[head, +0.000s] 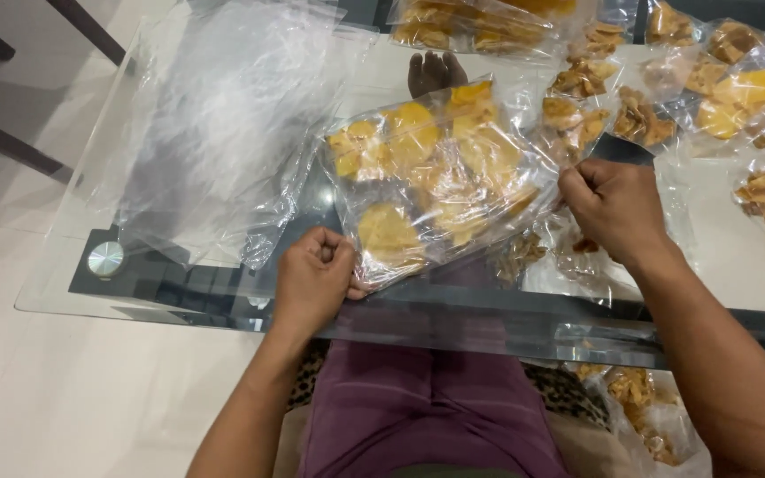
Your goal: A person is manually packaging dried food slices into individual plastic bags on a glass table.
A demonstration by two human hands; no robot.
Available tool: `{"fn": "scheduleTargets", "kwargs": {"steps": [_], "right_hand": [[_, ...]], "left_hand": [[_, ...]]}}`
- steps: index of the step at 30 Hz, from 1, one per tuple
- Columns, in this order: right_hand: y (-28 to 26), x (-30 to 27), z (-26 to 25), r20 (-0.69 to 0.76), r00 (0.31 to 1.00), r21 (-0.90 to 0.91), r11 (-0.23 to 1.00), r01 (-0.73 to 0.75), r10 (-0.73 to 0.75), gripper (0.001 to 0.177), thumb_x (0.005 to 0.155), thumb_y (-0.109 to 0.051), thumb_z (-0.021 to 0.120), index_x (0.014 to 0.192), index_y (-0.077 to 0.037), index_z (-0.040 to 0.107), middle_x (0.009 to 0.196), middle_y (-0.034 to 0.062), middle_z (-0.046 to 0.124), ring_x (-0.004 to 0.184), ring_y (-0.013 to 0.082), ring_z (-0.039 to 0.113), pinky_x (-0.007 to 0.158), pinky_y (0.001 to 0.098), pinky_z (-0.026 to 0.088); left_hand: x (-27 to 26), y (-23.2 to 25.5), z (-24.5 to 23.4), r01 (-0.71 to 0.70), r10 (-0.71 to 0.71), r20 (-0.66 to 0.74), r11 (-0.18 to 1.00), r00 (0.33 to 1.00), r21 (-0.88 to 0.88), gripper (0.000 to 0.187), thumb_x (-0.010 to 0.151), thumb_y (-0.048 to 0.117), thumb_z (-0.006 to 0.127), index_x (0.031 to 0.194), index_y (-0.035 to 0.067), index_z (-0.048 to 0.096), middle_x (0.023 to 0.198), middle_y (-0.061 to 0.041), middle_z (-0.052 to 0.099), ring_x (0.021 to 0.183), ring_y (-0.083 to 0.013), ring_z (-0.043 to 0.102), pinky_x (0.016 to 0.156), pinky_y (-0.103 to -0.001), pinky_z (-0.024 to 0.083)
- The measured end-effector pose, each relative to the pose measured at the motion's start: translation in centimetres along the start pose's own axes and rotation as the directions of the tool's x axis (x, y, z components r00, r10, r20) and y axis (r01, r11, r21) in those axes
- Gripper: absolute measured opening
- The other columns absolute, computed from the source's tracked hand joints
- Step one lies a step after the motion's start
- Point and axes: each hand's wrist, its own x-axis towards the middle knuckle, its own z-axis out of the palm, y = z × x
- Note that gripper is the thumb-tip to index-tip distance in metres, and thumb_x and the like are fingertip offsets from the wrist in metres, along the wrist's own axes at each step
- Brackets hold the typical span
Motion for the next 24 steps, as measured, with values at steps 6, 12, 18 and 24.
{"fn": "scheduleTargets", "kwargs": {"steps": [6, 12, 18, 24], "right_hand": [[-1.0, 0.0, 0.0, 0.017, 0.998, -0.063, 0.996, -0.058, 0.06, 0.042, 0.109, -0.017, 0.054, 0.078, 0.002, 0.075, 0.077, 0.0152, 0.074, 0.042, 0.0306, 0.063, 0.034, 0.0399, 0.056], [-0.9, 0.1, 0.1, 0.001, 0.999, -0.074, 0.996, -0.049, 0.05, 0.044, 0.108, -0.018, 0.051, 0.075, -0.001, 0.076, 0.077, 0.011, 0.074, 0.043, 0.0264, 0.059, 0.033, 0.0415, 0.058], [-1.7, -0.2, -0.2, 0.003, 0.996, -0.062, 0.994, -0.094, 0.094, 0.044, 0.107, -0.015, 0.051, 0.073, 0.002, 0.073, 0.086, 0.0097, 0.077, 0.039, 0.0303, 0.061, 0.03, 0.0413, 0.053], [-0.6, 0.2, -0.6, 0.001, 0.999, -0.083, 0.996, -0.038, 0.039, 0.045, 0.103, -0.016, 0.055, 0.063, -0.002, 0.069, 0.066, 0.0081, 0.071, 0.045, 0.0177, 0.05, 0.044, 0.0378, 0.041]], "left_hand": [[-1.2, 0.9, -0.2, -0.19, 0.252, -0.14, 0.918, 0.958, 0.349, 0.019, 0.088, 0.026, 0.065, 0.106, 0.019, 0.068, 0.086, 0.007, 0.073, 0.058, -0.0094, 0.063, 0.063, -0.03, 0.052], [-2.1, 3.8, 2.8, -0.787, 0.912, 0.131, 0.254, 0.388, 0.561, 0.03, 0.099, 0.011, 0.066, 0.128, 0.006, 0.06, 0.134, -0.014, 0.059, 0.129, -0.034, 0.057, 0.113, -0.046, 0.047], [2.0, 5.3, 7.7, -0.647, 0.5, 0.707, -0.327, 0.5, 0.689, 0.067, 0.103, 0.058, 0.034, 0.161, 0.023, 0.029, 0.17, -0.006, 0.025, 0.159, -0.0293, 0.007, 0.122, -0.065, -0.016], [5.8, 7.2, 5.6, -0.72, 0.219, 0.687, 0.259, 0.693, 0.644, 0.075, 0.102, 0.06, 0.02, 0.164, 0.018, 0.012, 0.172, -0.012, 0.002, 0.157, -0.0298, -0.005, 0.119, -0.06, -0.018]]}}
